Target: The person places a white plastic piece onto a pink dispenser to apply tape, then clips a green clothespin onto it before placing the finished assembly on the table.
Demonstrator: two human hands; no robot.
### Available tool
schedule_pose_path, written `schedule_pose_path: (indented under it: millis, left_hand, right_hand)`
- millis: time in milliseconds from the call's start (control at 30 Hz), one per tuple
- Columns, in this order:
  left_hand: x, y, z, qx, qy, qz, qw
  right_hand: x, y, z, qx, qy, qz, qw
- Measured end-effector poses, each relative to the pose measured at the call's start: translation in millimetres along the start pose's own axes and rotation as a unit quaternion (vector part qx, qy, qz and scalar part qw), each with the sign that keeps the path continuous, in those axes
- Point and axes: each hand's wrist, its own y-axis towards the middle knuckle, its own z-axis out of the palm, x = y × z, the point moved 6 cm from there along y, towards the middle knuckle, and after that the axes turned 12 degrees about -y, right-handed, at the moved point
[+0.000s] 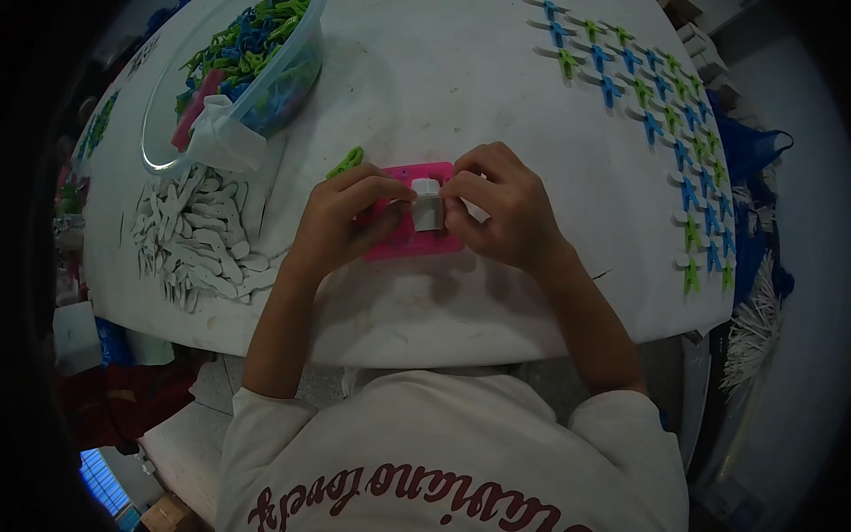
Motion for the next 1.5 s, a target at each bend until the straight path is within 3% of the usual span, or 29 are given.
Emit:
schedule_pose_path:
  millis: [400,567,667,867,1500]
  left_hand:
    - [3,-1,0,0.008,-0.017,0.007,1.0]
    - [0,-1,-4,-0.021,-0.025,0.005,0.999]
    - [-6,-1,-7,-0.051,-0.02,0.04,0.998]
    - [-12,-1,-7,-0.075,0.005,0.105,0.992]
    - [-2,0,-6,-0.055,0.066,0.088,0.992]
  right_hand:
    - [1,0,-1,-0.008,-0.024,-0.004,1.0]
    - [14,0,-33,-0.134,-0.046,-0.049,0.989]
    - [7,0,-39,-0.141,-0.061,-0.053,0.987]
    - [5,3,-20,-0.074,-0.046,-0.061,0.994]
    - [2,2,-4,-0.024,-0.057,-0.072,0.995]
